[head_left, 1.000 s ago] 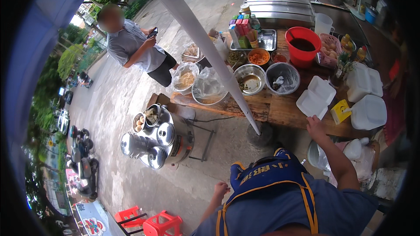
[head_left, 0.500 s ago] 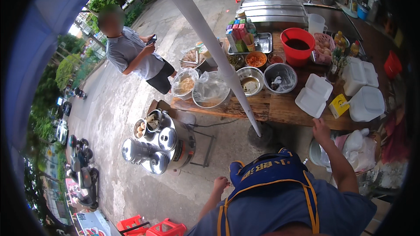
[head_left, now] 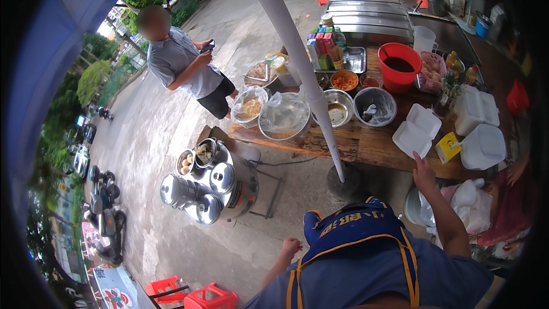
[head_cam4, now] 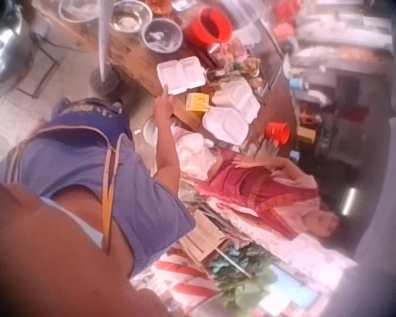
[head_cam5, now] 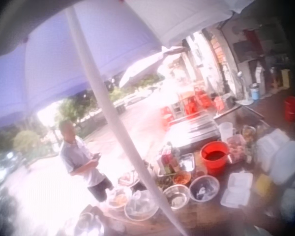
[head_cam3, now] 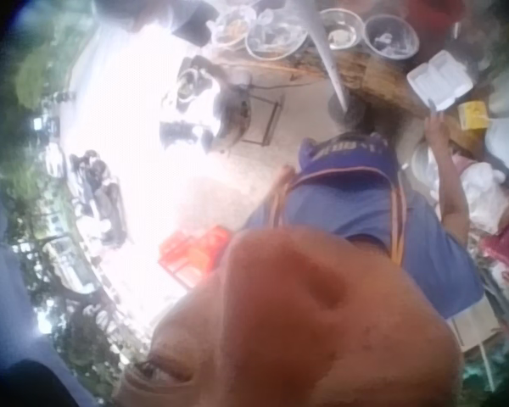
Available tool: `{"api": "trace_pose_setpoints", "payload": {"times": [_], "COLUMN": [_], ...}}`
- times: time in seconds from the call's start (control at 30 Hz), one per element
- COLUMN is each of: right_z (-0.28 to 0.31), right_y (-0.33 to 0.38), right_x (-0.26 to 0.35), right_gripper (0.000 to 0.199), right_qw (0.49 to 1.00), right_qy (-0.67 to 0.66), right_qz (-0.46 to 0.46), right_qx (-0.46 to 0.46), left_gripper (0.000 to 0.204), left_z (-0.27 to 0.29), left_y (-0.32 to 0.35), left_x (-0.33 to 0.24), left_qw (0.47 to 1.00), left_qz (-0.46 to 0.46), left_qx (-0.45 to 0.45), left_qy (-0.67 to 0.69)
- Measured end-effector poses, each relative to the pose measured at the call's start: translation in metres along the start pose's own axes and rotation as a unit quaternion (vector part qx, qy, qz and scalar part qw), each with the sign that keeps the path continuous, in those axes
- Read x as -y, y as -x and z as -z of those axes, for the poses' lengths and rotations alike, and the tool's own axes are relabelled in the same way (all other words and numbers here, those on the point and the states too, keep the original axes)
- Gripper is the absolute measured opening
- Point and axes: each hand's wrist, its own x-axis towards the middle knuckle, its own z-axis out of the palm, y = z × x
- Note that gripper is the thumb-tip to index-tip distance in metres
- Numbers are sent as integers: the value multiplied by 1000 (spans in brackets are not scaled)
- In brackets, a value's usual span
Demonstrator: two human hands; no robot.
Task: The person operates a stone mill at a street food stall, adding grain from a plastic bag into the mill and using a yellow scoop to guide the flow. They collect the ground product into a metal bowl and wipe the mill with a cloth.
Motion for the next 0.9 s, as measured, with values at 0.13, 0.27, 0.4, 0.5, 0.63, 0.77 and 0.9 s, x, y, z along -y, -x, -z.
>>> {"api": "trace_pose_setpoints", "payload": {"times": [0.13, 0.27, 0.4, 0.5, 0.63, 0.77, 0.9], "right_z": [-1, -5, -2, -5, -7, -7, -11], "right_y": [-9, -19, -24, -27, -28, -28, -26], "right_x": [1, 0, 8, 7, 6, 4, 2], "right_gripper": [73, 76, 77, 77, 77, 77, 78], "right_qw": [999, 998, 997, 997, 998, 998, 998], "right_qy": [10, 13, 11, 13, 10, 9, 13], "right_qz": [36, 60, 72, 70, 69, 59, 59], "right_qx": [-8, -12, -16, -12, -11, -3, -9], "left_gripper": [16, 17, 18, 18, 19, 18, 17], "left_z": [-2, -6, -9, -11, -11, -12, -13], "left_y": [-10, -16, -21, -22, -20, -14, -13], "left_x": [17, 24, 27, 24, 19, 11, 11], "left_qw": [997, 993, 992, 991, 992, 993, 995], "left_qz": [27, 28, 21, 22, 23, 27, 12], "left_qx": [-8, 2, 19, 10, 3, 7, 18], "left_qy": [76, 112, 124, 129, 122, 111, 101]}}
